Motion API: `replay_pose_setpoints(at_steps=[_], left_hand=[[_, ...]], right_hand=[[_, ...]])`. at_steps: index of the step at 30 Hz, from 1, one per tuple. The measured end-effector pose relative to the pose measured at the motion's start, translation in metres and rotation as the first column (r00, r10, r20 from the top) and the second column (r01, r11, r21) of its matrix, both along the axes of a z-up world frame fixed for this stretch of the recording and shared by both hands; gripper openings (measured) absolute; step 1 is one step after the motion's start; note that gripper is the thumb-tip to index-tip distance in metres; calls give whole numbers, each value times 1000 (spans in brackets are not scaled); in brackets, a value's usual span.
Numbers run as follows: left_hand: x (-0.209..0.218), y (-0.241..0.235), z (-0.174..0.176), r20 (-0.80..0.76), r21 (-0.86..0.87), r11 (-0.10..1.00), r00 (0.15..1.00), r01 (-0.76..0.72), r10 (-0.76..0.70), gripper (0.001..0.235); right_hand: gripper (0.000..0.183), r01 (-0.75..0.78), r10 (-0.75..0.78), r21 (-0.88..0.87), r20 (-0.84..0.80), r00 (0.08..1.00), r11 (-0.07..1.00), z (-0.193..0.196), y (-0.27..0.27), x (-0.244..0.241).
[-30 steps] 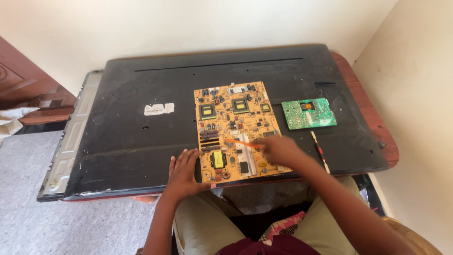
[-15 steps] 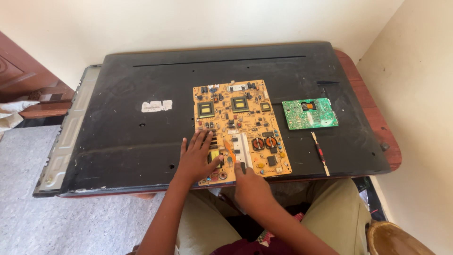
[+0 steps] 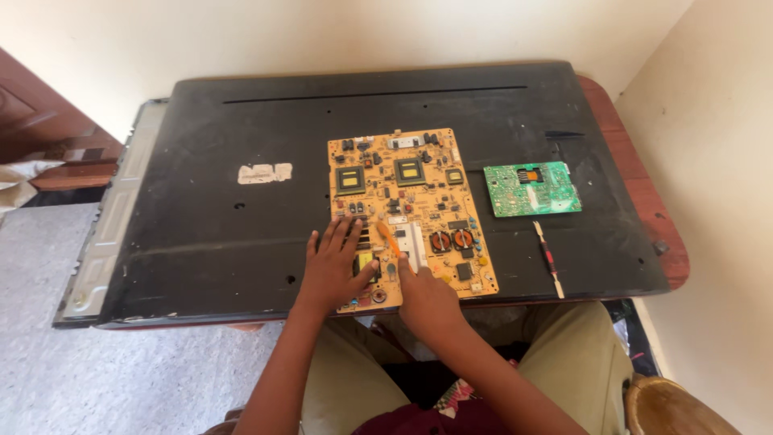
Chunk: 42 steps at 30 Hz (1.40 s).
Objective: The person cleans a large yellow circuit board and a smaller green circuit board using a toothbrush and a screwdriver. They scrub the surface of the boards and scrape at components while seated at a table.
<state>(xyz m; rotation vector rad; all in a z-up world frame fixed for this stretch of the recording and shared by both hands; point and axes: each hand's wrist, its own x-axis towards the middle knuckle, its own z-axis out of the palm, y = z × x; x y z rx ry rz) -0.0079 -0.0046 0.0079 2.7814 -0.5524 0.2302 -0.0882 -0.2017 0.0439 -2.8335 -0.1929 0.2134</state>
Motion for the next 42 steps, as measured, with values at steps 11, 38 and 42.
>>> replay_pose_setpoints(at_steps=[11, 38, 42], left_hand=[[-1, 2, 3, 22, -2, 1000, 1000, -1, 1, 79], [1, 3, -3, -17, -13, 1000, 1000, 8, -8, 82], [3, 6, -2, 3, -33, 999, 999, 34, -34, 80]], right_hand=[[74, 15, -15, -15, -28, 999, 1000, 9, 20, -12], [64, 209, -205, 37, -79, 975, 977, 24, -25, 0], [59, 51, -53, 208, 3, 999, 977, 16, -59, 16]])
